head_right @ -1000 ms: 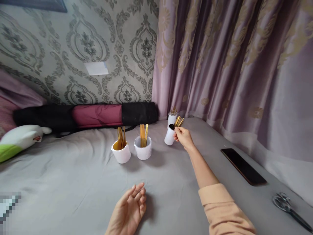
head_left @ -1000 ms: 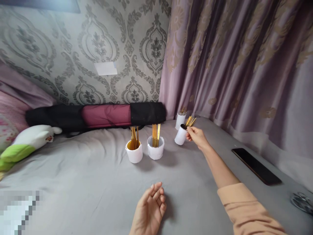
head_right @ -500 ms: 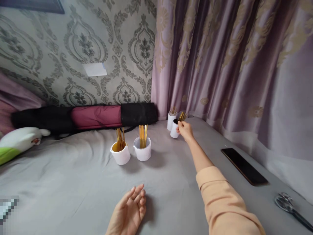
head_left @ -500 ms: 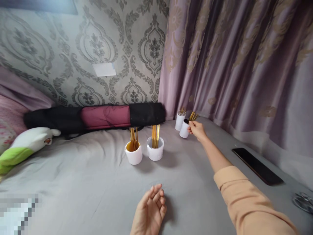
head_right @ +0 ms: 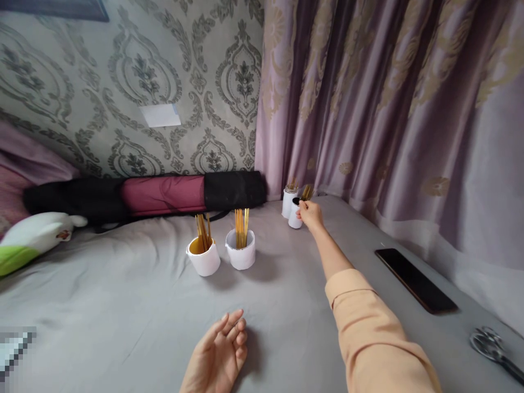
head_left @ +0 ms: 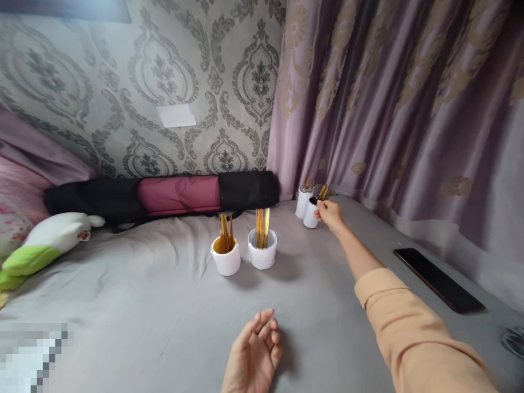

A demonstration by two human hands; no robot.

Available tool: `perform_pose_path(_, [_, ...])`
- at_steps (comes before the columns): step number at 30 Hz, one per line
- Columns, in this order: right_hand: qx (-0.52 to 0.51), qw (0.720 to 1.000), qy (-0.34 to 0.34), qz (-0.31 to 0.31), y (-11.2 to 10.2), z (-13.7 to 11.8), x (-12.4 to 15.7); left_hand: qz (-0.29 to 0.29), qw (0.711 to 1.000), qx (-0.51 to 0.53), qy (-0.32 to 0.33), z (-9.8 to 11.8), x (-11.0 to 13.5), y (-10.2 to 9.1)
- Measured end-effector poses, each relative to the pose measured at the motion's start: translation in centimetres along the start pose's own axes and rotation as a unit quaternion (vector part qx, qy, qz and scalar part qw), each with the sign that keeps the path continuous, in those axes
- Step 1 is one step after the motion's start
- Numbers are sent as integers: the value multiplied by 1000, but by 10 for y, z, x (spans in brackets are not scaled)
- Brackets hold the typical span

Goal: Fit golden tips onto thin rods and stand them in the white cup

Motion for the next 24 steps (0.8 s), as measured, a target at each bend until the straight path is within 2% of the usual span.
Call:
perform_pose_path(10, [0,1000,9,-2,4,7,0,-9,1000,-2,-2,-1,-1,1])
perform_pose_path(24, [-28,999,34,6,3,2,9,0,1000,-1,4,0,2,2])
Point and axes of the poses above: each hand's wrist, its own x-axis away from the middle knuckle, its own y-axis out of the palm, z = x × y, the point moved 9 cm from there along -x, towards the middle knuckle, and after that the axes turned 15 degrees about z, right-handed, at the moved point
